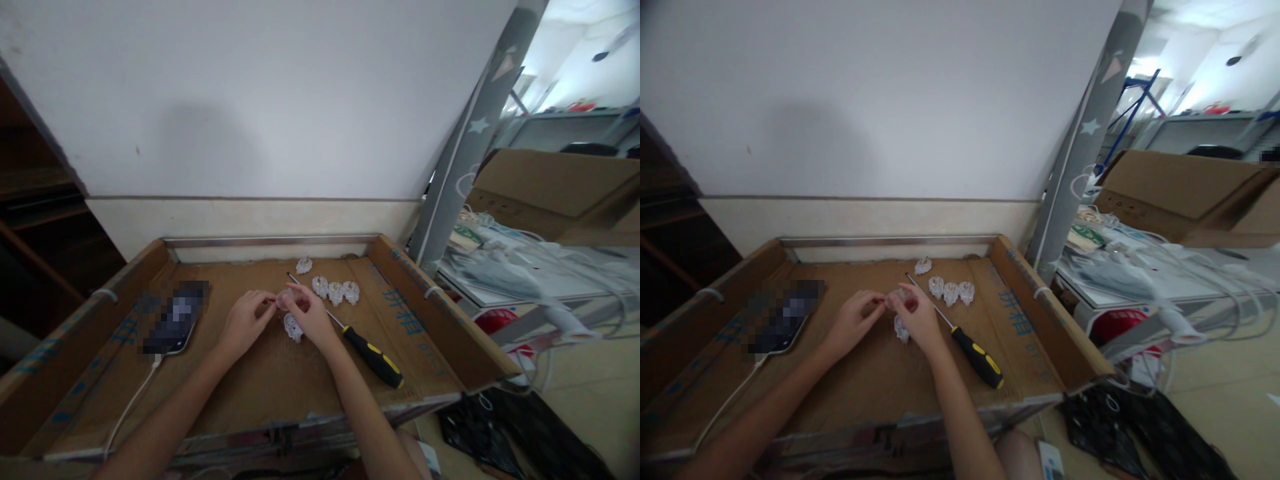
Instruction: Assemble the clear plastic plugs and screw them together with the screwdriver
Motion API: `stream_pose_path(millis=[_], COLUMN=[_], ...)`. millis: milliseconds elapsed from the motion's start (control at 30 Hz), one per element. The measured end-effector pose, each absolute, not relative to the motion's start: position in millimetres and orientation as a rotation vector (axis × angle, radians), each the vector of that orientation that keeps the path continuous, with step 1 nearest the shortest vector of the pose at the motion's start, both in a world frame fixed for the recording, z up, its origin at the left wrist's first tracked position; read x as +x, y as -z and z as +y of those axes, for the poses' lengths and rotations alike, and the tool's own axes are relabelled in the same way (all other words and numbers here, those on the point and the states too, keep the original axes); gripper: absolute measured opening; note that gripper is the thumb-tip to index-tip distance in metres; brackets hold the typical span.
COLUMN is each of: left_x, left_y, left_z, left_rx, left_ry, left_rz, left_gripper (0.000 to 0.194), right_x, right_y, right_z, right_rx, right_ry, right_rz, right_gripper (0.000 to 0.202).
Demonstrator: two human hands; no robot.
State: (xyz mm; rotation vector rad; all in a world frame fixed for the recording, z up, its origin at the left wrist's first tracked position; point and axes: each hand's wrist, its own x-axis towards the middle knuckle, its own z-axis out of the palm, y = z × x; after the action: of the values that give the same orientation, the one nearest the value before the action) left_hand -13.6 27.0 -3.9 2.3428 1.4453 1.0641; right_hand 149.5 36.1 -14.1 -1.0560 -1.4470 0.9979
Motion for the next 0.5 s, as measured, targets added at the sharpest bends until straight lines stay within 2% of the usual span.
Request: stream_pose_path(millis=[133,333,500], left_x=[-10.8,-24.4,-105.5], left_y=[4.0,-8.5,-13.3], left_z=[26.8,18.6,-5.7], left_rx=[2.369,2.468,2.183], left_ry=[-1.02,-1.058,-1.267], left_rz=[1.426,1.465,1.876], left_gripper=[0.015,0.021,0.042], right_x=[149.8,152.4,157.2], right_y=[9.2,9.4,12.1], right_z=[29.4,33.0,42.5], right_rx=[-1.069,-1.125,-1.12], right_ry=[-0.947,-0.868,-0.885], right_rz=[-1.529,-1.442,-1.266], right_gripper=[0.057,0.041,0.04])
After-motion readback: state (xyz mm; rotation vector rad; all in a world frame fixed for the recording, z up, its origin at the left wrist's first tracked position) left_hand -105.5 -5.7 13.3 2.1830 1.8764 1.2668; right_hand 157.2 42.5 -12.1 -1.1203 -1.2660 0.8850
